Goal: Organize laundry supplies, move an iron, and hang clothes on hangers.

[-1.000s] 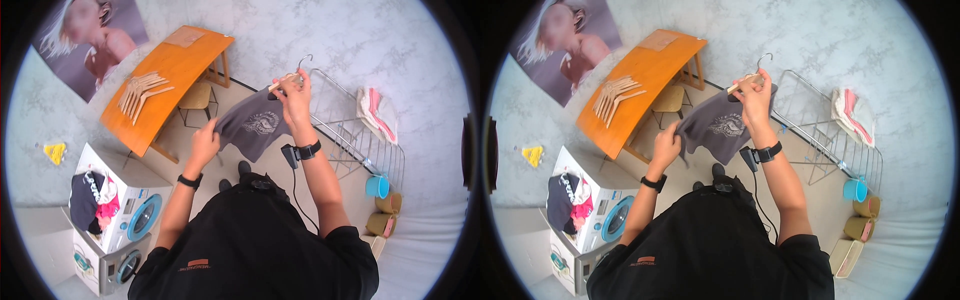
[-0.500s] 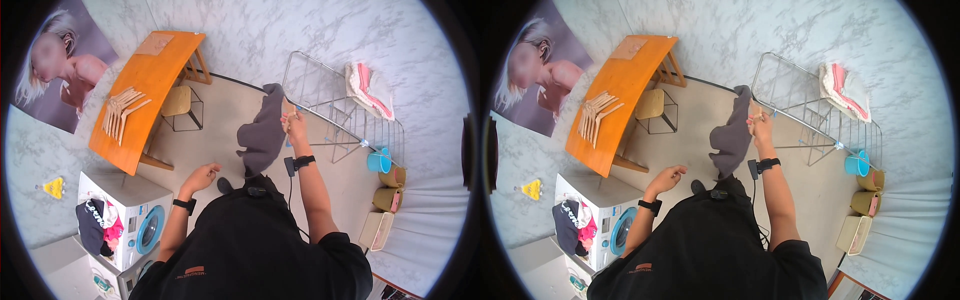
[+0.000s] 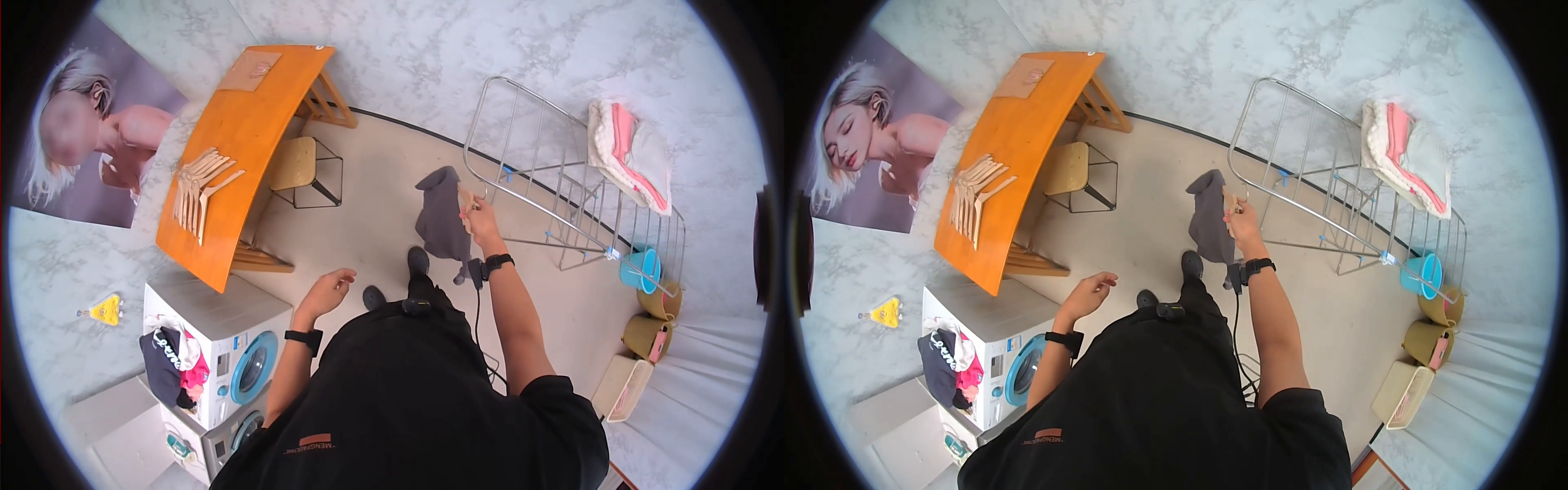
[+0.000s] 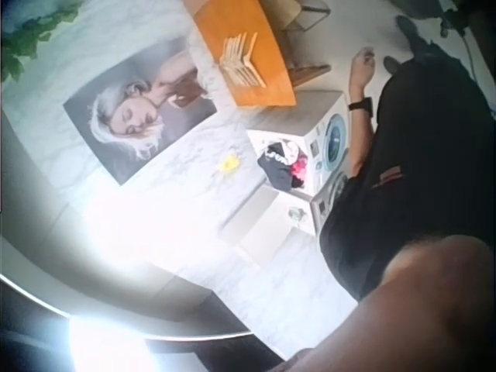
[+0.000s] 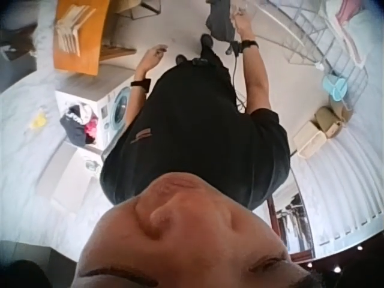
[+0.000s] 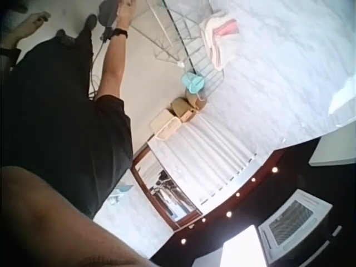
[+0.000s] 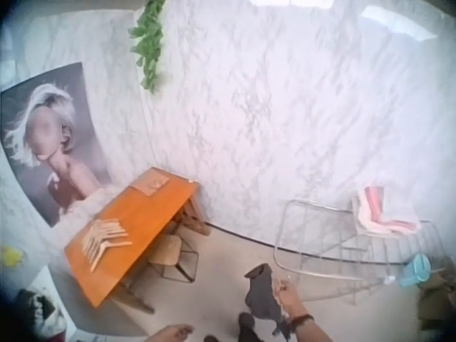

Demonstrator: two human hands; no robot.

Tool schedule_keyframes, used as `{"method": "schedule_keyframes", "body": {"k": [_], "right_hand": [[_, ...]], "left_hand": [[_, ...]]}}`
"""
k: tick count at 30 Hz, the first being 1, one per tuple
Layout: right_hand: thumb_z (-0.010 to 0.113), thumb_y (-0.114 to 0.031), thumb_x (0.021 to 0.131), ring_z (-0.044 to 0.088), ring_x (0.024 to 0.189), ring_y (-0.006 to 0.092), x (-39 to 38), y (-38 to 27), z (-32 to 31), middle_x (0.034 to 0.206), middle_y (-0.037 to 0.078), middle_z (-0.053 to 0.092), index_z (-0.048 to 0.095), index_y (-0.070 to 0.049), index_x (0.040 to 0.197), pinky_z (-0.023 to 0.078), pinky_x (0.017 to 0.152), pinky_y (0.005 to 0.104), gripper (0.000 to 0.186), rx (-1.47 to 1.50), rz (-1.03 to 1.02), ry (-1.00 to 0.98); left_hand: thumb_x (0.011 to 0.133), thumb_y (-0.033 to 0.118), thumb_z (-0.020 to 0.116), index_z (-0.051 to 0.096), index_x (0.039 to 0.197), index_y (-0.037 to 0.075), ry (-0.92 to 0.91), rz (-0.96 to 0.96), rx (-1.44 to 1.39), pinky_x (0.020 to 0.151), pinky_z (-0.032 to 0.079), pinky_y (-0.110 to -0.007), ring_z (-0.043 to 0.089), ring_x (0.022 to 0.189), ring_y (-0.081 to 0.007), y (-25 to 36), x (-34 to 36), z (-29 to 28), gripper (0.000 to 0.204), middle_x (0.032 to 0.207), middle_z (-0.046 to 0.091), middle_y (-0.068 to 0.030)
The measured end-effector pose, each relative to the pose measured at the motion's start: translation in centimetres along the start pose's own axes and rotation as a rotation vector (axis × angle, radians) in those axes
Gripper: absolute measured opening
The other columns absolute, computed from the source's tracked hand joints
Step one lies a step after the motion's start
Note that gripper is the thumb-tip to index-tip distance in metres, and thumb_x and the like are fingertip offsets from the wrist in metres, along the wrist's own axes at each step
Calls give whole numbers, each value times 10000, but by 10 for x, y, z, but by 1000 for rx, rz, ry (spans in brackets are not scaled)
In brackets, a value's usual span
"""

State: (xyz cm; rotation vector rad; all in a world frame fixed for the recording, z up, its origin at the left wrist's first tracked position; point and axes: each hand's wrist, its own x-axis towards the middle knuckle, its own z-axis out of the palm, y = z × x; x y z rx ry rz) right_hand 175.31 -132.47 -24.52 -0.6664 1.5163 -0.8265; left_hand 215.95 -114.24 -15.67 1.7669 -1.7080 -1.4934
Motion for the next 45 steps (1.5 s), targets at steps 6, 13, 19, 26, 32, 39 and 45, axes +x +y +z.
{"method": "schedule_keyframes", "body": {"k": [6,13,19,26,32,39,45], "right_hand": [[529,44,976,593,819,136,46,6,10,1006,47,623,537,-60,1494,496,692,271,529,12,-6,50],[546,8,999,615,866,186,117,69,17,1000,72,623,527,-36,1476,513,778,314,479,-73,-111,211],[593,67,933,623,887,163,132,60,18,1041,70,621,552,-18,1381,517,732,318,458,-13,-2,118],[585,18,979,591,863,179,124,40,30,1019,64,597,559,-8,1297,517,754,361,319,119,91,42],[596,16,980,581,1052,216,124,23,48,1128,35,560,554,-96,1211,538,919,476,260,438,113,-40],[635,28,946,572,1002,176,145,16,83,1081,13,569,515,-157,1229,491,1037,544,359,653,95,92],[608,38,957,537,1175,214,173,-5,98,1279,40,533,465,-170,1337,419,1111,526,456,747,39,155]], "left_hand": [[1005,87,536,654,1312,15,64,-76,-5,1003,537,-400,704,1126,-270,21,13,3,337,1172,751,-153],[984,73,548,667,1297,25,169,-144,-41,966,553,-394,724,1099,-306,26,14,16,339,1151,760,-182],[984,80,555,669,1295,17,227,-202,-74,961,551,-385,725,1088,-296,27,3,28,337,1155,761,-178],[981,85,566,669,1293,22,237,-178,-21,953,553,-386,724,1074,-298,25,15,25,335,1147,762,-182],[991,75,555,667,1303,31,265,-188,-66,974,551,-384,723,1099,-298,25,24,15,334,1151,762,-182],[994,76,558,665,1301,33,255,-196,-88,974,549,-381,725,1084,-273,15,34,-6,328,1148,763,-164],[996,71,559,662,1300,35,225,-181,-146,960,548,-382,720,1031,-258,-5,67,-48,324,1151,757,-142]]}}
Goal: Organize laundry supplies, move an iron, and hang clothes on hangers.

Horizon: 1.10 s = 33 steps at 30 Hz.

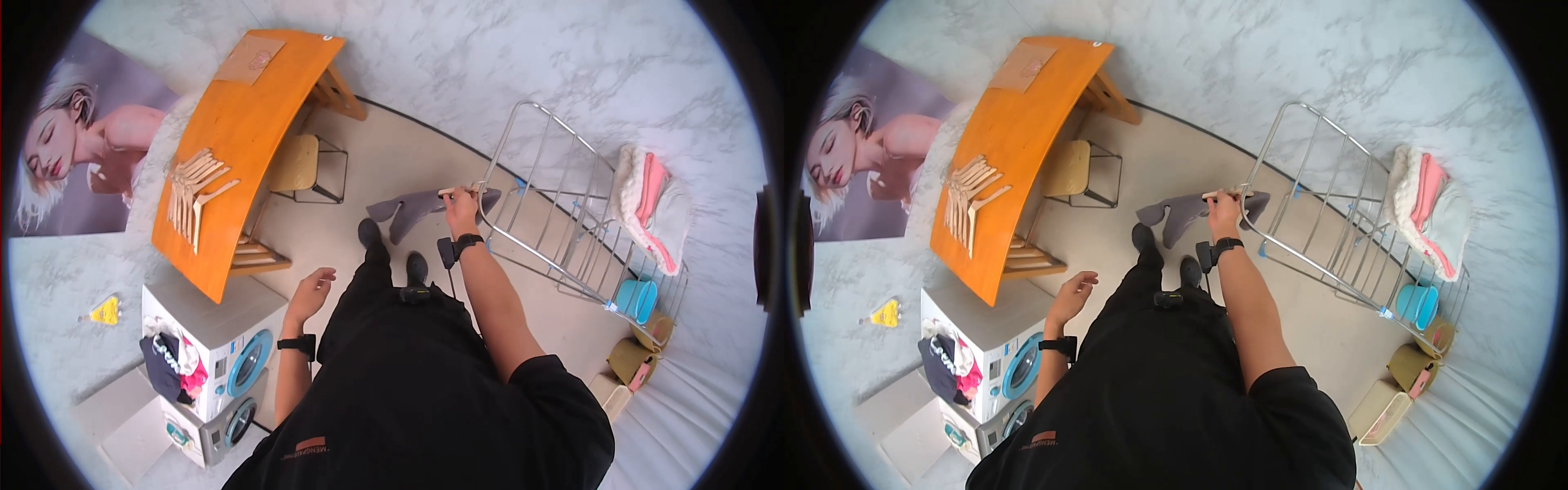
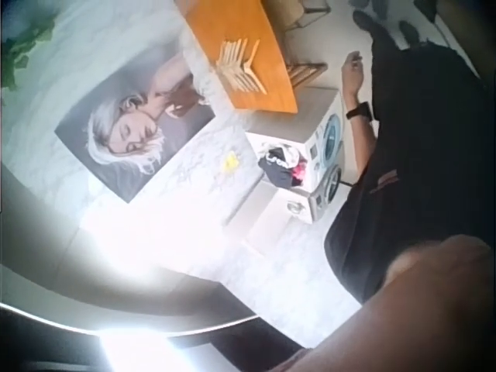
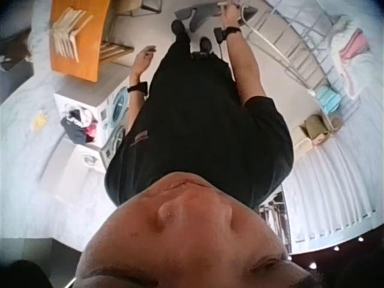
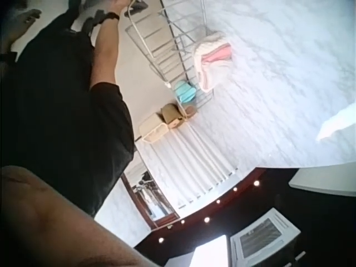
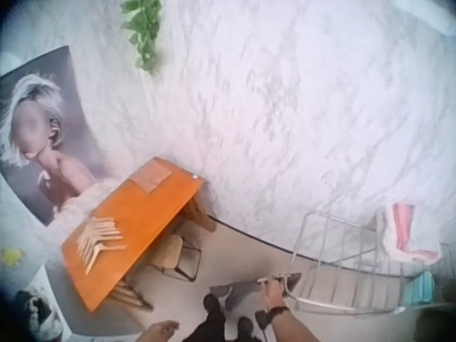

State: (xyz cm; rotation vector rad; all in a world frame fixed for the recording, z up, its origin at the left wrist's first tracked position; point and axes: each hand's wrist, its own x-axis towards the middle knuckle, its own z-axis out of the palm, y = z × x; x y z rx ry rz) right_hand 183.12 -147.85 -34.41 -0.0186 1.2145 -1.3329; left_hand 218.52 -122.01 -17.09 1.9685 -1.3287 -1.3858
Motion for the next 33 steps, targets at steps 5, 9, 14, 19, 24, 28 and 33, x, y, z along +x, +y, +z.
{"method": "schedule_keyframes", "body": {"k": [5,9,14,19,24,28,33], "right_hand": [[607,54,934,593,1044,223,22,2,10,1174,67,576,503,-143,1258,489,1036,537,393,76,-81,152],[611,55,936,570,1114,252,57,-6,19,1241,91,557,468,-129,1358,446,1099,543,482,70,-150,153],[601,48,948,572,1109,254,99,-27,28,1252,88,557,477,-117,1338,479,1044,534,441,112,-273,191],[619,-115,1016,590,1011,197,65,-66,116,1139,43,584,511,-151,1198,517,952,489,215,180,-131,384],[619,-98,1006,611,977,229,138,-81,107,1164,69,604,516,-182,1293,583,824,473,316,269,-317,352],[613,-25,978,651,841,239,178,-97,128,1071,97,635,511,-113,1247,612,737,428,302,321,-344,402],[623,-16,974,660,684,243,218,-115,141,966,118,655,504,-100,1176,590,604,374,249,376,-360,537]], "left_hand": [[1008,85,564,660,1297,36,-4,73,4,914,554,-371,716,988,-239,2,56,-40,309,1129,763,-126],[1015,90,557,662,1291,33,-13,129,-17,895,553,-363,712,965,-230,6,96,-71,301,1115,766,-123],[1016,91,553,658,1295,24,-52,155,11,896,551,-358,710,974,-225,14,131,-103,305,1113,764,-124],[1018,90,549,656,1298,17,-50,115,44,901,546,-348,705,969,-217,23,150,-123,309,1115,765,-122],[1021,98,549,653,1305,19,-103,75,65,900,547,-351,702,958,-208,50,178,-130,313,1135,764,-117],[1021,102,546,648,1313,19,-104,75,114,893,550,-349,703,952,-212,68,189,-129,320,1140,762,-119],[1024,103,532,643,1314,21,-86,-26,125,886,556,-352,708,972,-232,102,205,-132,321,1152,759,-132]]}}
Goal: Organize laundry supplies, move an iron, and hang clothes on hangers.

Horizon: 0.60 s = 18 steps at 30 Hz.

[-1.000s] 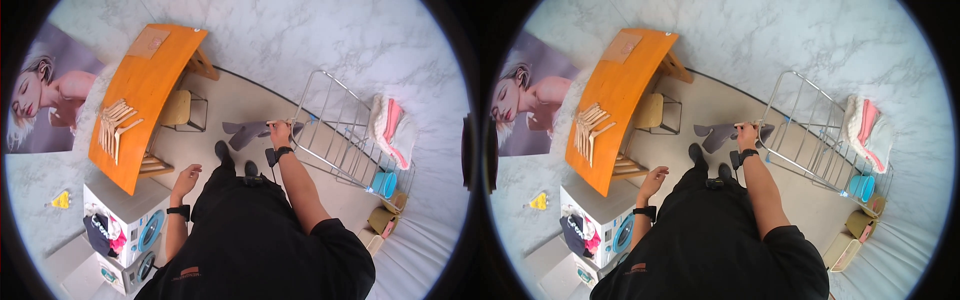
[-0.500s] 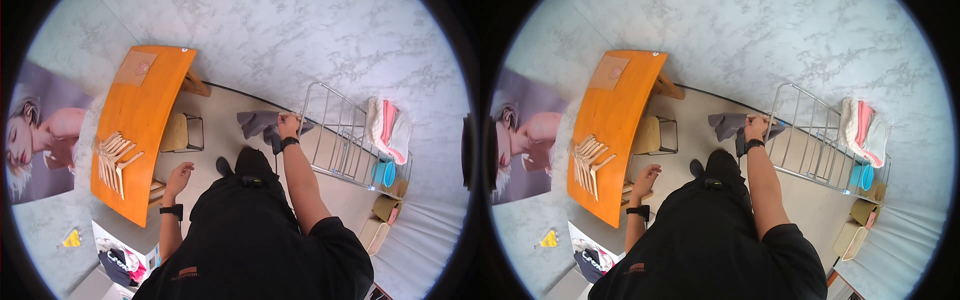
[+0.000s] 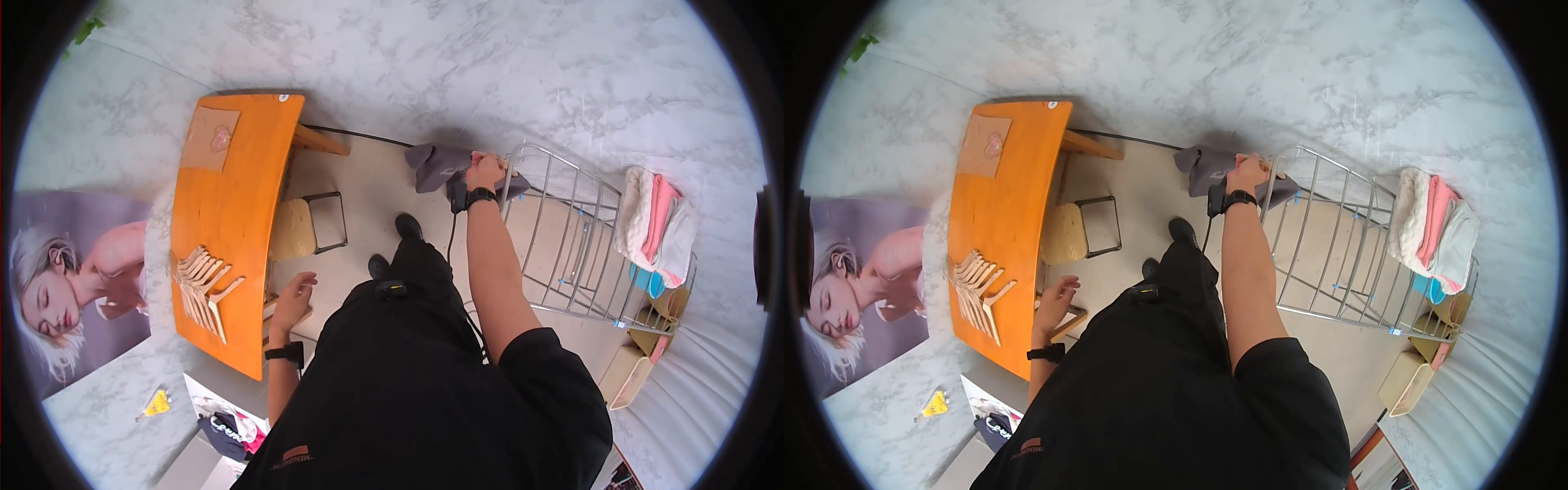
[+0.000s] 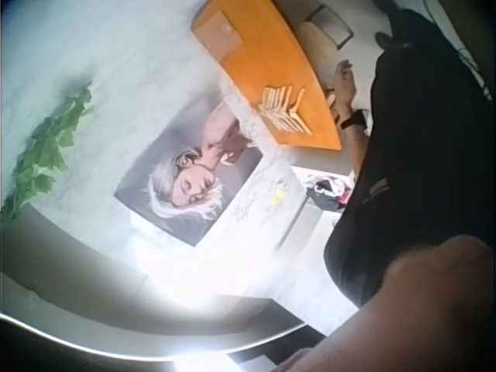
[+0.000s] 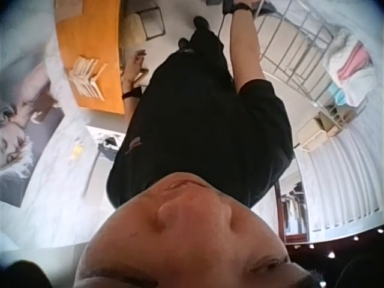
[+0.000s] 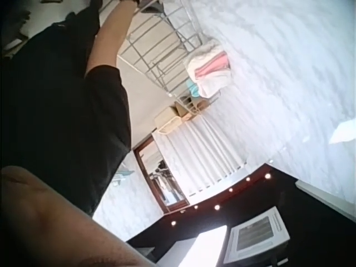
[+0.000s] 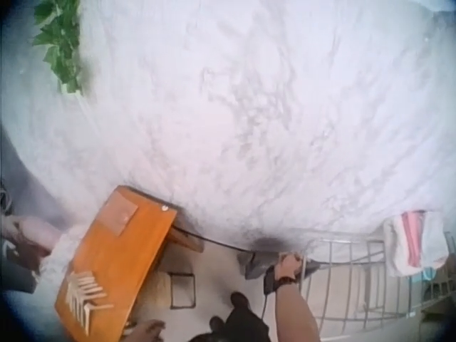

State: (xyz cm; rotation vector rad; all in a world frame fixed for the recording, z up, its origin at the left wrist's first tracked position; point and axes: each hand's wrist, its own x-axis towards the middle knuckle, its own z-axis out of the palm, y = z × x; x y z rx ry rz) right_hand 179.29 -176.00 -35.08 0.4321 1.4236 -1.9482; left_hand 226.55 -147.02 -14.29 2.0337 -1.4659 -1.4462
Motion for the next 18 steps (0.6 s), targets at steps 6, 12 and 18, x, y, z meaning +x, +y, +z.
{"method": "schedule_keyframes", "body": {"k": [6,12,18], "right_hand": [[625,-24,978,660,614,244,20,-3,26,979,138,670,487,-93,1157,564,535,334,237,-74,3,15],[632,-56,985,682,712,236,48,5,24,1012,110,666,499,-124,1201,582,559,324,263,-117,17,108],[678,-122,972,656,773,199,34,-6,20,1005,76,648,546,-114,1151,546,597,320,222,-207,49,98]], "left_hand": [[1030,91,528,626,1327,15,44,-31,-38,905,554,-346,703,1016,-226,15,12,3,322,1171,752,-140],[1030,80,530,633,1328,17,66,-68,-62,927,545,-334,705,1043,-208,21,9,18,322,1168,759,-129],[1029,76,533,631,1334,15,70,-61,-65,936,545,-337,718,1030,-216,23,7,32,326,1162,759,-134]]}}
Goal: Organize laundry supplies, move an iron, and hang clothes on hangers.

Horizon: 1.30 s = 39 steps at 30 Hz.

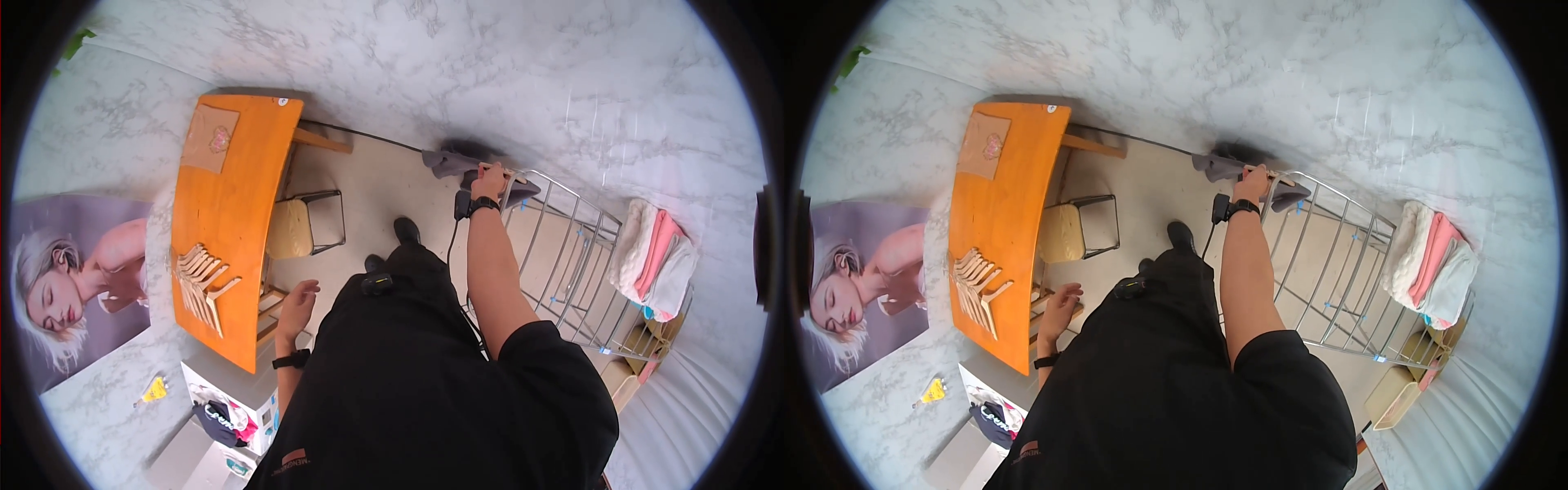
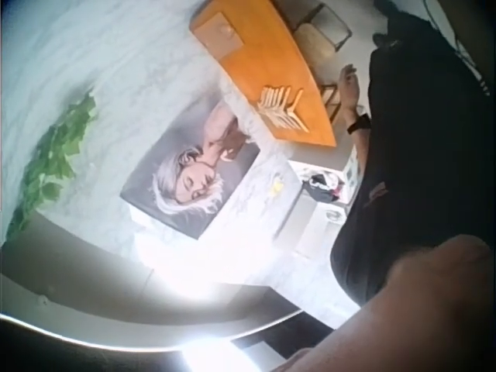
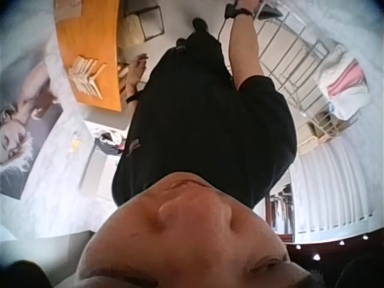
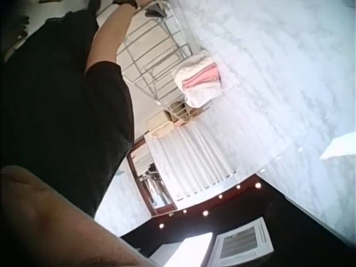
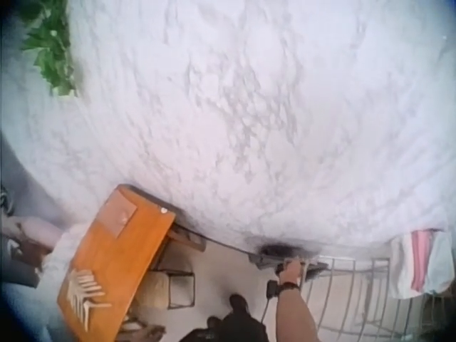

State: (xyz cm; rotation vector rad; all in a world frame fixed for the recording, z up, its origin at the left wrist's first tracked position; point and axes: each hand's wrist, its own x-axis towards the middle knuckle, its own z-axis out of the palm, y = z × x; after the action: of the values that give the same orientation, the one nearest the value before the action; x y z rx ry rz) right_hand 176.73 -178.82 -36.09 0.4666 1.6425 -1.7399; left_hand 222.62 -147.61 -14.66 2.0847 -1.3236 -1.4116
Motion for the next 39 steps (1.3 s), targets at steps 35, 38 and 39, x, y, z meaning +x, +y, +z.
{"method": "schedule_keyframes", "body": {"k": [35,38,39], "right_hand": [[594,-180,945,694,815,179,-245,184,-61,916,30,692,647,-143,1154,549,688,364,219,-2103,-37,-1748],[599,-191,946,697,831,195,-274,196,-100,943,40,698,649,-139,1156,553,713,372,222,-2181,-6,-1780],[599,-191,946,697,831,195,-282,199,-109,943,40,698,649,-139,1156,553,713,372,222,-2202,-11,-1802]], "left_hand": [[1006,85,543,668,1279,3,803,-345,-684,951,551,-379,716,1046,-261,-197,-257,121,311,1126,761,-148],[1007,89,542,671,1269,4,878,-358,-729,946,552,-373,716,1040,-248,-234,-278,135,304,1109,761,-143],[1008,92,540,673,1262,4,890,-346,-725,943,553,-370,716,1039,-244,-241,-286,140,300,1100,761,-140]]}}
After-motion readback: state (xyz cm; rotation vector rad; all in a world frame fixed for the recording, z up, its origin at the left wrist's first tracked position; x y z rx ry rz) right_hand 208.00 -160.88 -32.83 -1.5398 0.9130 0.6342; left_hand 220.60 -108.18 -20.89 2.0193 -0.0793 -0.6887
